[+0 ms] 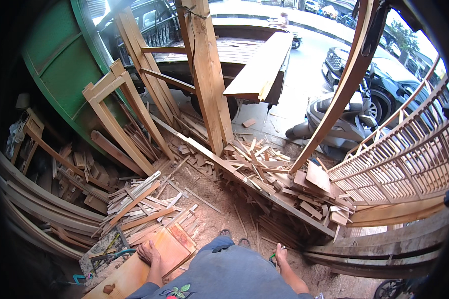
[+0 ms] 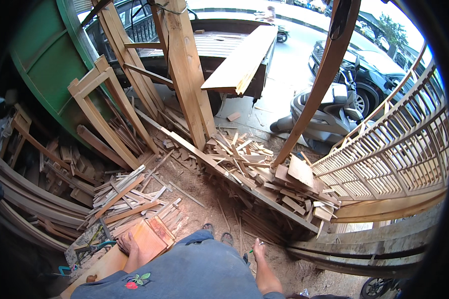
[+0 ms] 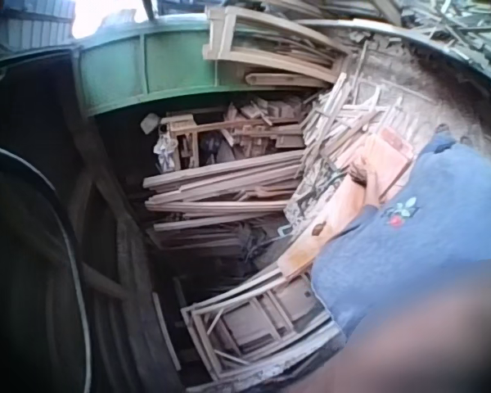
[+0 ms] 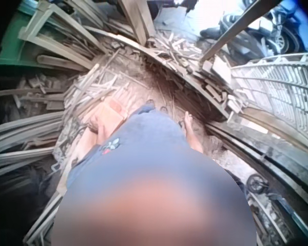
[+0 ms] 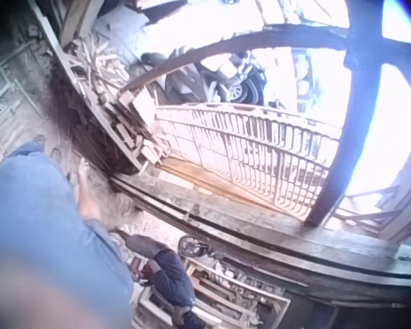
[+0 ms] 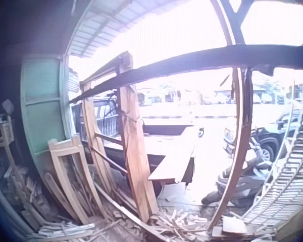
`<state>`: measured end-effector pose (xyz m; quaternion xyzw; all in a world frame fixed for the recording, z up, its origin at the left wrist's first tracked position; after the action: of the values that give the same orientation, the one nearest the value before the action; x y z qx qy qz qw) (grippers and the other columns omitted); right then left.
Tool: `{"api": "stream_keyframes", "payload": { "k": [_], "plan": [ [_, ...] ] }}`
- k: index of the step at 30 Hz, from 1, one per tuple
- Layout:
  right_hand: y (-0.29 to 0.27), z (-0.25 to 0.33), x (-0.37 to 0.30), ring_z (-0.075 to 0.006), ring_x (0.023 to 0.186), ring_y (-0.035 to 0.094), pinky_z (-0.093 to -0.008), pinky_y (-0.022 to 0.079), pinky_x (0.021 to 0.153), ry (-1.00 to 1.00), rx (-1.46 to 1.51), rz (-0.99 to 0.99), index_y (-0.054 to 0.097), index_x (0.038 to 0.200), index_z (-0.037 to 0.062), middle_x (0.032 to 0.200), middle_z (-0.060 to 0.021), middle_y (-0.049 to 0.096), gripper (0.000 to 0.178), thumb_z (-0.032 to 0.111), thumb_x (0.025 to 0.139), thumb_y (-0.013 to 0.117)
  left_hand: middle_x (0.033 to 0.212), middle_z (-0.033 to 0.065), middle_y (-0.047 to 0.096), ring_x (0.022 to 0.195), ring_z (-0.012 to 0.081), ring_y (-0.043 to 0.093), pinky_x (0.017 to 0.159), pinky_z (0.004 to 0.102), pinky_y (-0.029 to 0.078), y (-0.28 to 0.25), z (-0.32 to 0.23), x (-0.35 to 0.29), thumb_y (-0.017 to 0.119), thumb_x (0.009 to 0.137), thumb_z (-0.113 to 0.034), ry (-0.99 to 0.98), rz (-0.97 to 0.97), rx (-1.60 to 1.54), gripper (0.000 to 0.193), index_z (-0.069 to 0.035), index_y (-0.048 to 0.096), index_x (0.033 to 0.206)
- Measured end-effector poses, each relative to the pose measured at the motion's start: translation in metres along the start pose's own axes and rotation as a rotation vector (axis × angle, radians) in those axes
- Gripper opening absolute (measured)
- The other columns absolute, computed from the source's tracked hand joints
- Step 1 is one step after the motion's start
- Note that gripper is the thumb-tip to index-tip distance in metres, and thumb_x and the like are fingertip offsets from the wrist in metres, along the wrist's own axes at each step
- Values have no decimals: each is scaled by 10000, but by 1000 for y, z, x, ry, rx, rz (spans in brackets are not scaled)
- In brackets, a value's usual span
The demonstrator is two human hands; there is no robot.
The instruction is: The person measures a long wooden plank with a tape measure and marks it with a marker. They use a try square to draw straight lines across the plank. The person flips the plank over and repeats the measuring and marking process on the other side.
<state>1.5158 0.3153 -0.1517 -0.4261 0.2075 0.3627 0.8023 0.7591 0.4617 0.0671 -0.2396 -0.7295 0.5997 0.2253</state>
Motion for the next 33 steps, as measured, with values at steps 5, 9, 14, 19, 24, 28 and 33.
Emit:
{"api": "stream_keyframes", "payload": {
  "k": [5,9,14,19,24,28,33],
  "plan": [
    [29,81,25,-195,487,591,-359,521,472,15,239,168,738,795,11,590,-59,591,497,413,1054,601,1563,107,510,1554,354,300,1256,543,221,-2,-5,-1,615,991,-596,-125,-70,30,632,-73,638,1344],
    [51,208,45,-143,514,544,-335,484,432,-227,157,232,725,848,-4,628,-35,574,453,378,1058,604,1505,150,542,1526,380,341,1224,566,274,0,-12,-3,569,991,-650,-140,-162,145,695,-56,608,1350],
    [73,400,37,-102,496,513,-278,409,420,-477,261,379,741,910,41,607,8,558,373,360,1064,625,1452,176,562,1471,393,406,1192,560,323,-10,-14,-9,606,999,-601,-70,-250,130,625,-37,614,1268],
    [71,621,6,-161,520,564,-365,452,498,-927,43,208,738,884,27,618,-58,626,376,373,1017,676,1344,202,607,1358,381,531,1130,536,407,-37,-54,-15,624,1019,-547,-3,-419,129,573,-12,613,1221],
    [64,796,-77,-396,878,674,-486,526,729,-1463,-323,-189,716,1036,51,970,-174,640,331,346,912,800,1329,202,612,1331,374,547,1115,527,420,-59,-84,-8,623,1022,-544,-33,-386,63,573,-7,611,1221],
    [85,891,-91,-369,978,707,-469,585,813,-1419,-664,-307,711,1095,29,1126,-168,617,409,318,851,865,1317,201,617,1310,368,560,1103,519,431,-71,-103,-1,622,1025,-541,-27,-378,34,573,-3,610,1221],
    [126,941,-57,-407,939,727,-503,612,814,-1395,-939,-361,647,1022,-59,1149,-210,601,274,124,875,787,1301,201,622,1283,361,576,1089,509,444,-76,-123,15,621,1028,-537,-12,-367,-5,573,2,609,1221]
  ]
}}
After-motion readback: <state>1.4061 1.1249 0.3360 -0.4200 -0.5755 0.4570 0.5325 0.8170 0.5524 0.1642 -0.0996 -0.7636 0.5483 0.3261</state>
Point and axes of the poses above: each hand's wrist, its own x-axis towards the middle knuckle, its own y-axis out of the palm, z = x × y, the point moved 10 cm from there along x, towards the middle knuckle
